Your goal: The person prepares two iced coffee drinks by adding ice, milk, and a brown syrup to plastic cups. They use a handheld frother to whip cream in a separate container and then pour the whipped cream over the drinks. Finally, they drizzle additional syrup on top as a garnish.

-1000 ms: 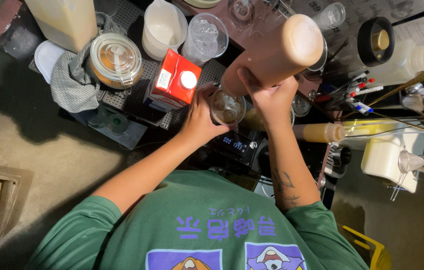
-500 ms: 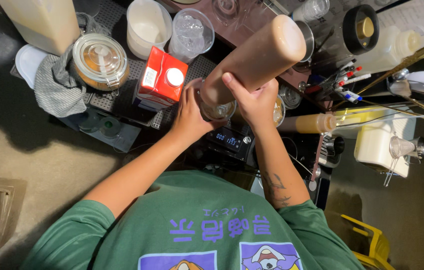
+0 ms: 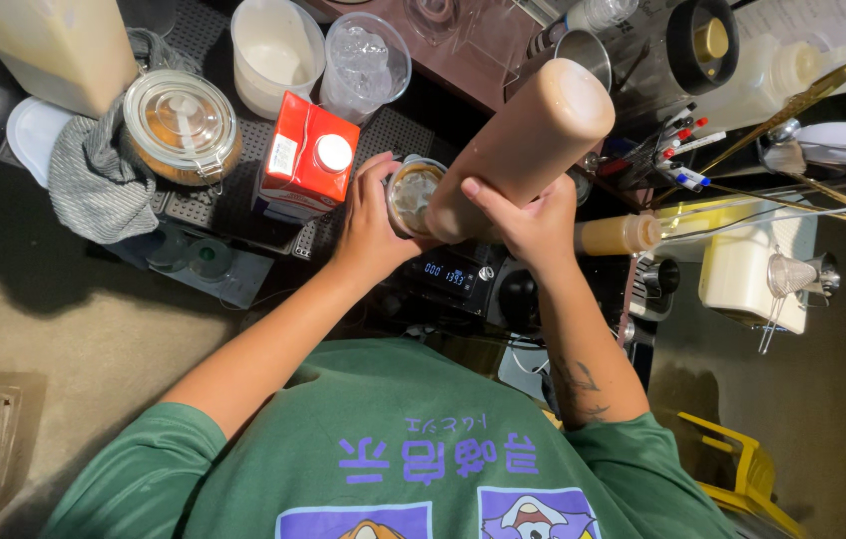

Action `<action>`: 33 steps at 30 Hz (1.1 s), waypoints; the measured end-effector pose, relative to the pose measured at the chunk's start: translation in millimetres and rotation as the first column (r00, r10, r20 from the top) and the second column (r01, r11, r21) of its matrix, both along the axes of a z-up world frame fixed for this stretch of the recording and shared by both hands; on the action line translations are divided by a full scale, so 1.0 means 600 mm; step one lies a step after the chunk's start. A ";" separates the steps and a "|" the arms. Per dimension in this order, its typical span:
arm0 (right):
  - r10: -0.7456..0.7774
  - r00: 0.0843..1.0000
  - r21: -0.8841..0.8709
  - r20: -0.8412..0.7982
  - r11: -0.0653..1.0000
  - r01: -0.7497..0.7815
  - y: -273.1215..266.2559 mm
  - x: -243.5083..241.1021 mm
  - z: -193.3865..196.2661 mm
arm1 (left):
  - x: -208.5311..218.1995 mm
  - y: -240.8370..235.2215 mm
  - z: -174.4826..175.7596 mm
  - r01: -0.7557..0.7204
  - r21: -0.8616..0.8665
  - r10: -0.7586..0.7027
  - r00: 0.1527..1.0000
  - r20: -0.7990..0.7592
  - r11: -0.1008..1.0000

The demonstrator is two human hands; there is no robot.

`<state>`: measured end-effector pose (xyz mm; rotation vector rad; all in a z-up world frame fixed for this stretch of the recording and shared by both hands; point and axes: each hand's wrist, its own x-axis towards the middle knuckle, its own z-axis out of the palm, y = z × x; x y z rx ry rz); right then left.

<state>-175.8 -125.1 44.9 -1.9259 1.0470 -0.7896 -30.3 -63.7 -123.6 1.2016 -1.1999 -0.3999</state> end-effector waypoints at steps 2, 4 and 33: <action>-0.017 0.998 -0.046 -0.059 0.999 0.014 -0.004 -0.007 0.008 | 0.003 0.002 -0.004 0.052 0.047 -0.051 0.999 -0.010 0.998; -0.045 0.994 -0.074 -0.096 0.997 0.038 -0.008 -0.009 0.013 | 0.003 0.002 -0.007 0.075 0.066 -0.074 0.997 -0.015 0.995; 0.001 0.993 -0.099 0.117 0.995 0.011 -0.054 0.070 -0.025 | 0.005 0.002 -0.009 0.108 0.118 -0.102 0.993 -0.050 0.987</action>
